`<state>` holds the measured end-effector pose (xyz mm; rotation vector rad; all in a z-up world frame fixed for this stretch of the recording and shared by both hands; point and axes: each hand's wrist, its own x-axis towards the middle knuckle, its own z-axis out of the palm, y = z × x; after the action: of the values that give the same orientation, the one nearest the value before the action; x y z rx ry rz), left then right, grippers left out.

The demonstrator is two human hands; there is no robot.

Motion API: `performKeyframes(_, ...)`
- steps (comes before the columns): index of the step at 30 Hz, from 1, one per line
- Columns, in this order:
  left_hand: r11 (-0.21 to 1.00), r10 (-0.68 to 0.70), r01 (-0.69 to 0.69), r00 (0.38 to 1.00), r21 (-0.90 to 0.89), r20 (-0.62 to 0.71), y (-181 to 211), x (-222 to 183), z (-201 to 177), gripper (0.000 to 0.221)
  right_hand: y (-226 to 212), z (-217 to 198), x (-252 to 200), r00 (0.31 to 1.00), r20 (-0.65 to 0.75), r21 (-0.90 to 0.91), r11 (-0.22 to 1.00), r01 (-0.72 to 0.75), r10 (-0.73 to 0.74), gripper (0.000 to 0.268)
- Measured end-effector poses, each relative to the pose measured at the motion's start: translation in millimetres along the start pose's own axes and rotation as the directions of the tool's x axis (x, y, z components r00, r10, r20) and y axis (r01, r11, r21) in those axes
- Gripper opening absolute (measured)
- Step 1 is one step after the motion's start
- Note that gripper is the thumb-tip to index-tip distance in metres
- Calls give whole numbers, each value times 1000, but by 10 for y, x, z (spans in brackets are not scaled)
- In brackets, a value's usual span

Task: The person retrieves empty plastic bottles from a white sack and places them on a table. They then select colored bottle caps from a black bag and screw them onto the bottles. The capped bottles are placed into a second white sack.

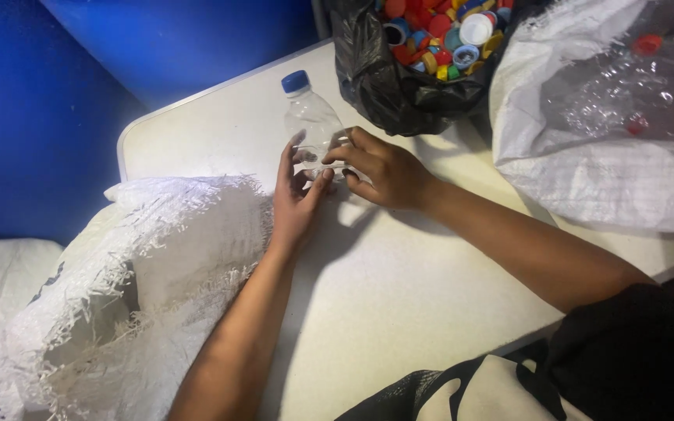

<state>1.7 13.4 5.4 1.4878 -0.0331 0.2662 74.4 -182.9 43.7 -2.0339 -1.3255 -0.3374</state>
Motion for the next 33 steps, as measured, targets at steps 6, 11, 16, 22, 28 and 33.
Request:
performKeyframes(6,931,207,-270,945,246,254,98,-137,107,64,-353,-675,-461,991,-88,-12,995,-98,97,43)
performKeyframes(11,677,329,-535,834,505,443,334,-285,359,46,-451,-1210,-1213,921,-238,2,949,-316,307,38)
performKeyframes(16,612,312,-675,686,413,658,597,-432,995,35,-284,-1515,-1845,823,-466,-145,890,-433,325,39)
performKeyframes(22,594,403,-752,585,286,704,822,-297,1877,34,52,-1771,-1861,575,-642,223,840,-494,508,46)
performKeyframes(28,314,511,-857,515,409,688,832,145,2462,31,193,-1847,-1795,589,-516,-156,608,-778,622,75)
performKeyframes(33,120,579,-682,638,721,507,808,491,2584,43,363,-1834,-1737,716,-348,-396,597,-697,605,76)
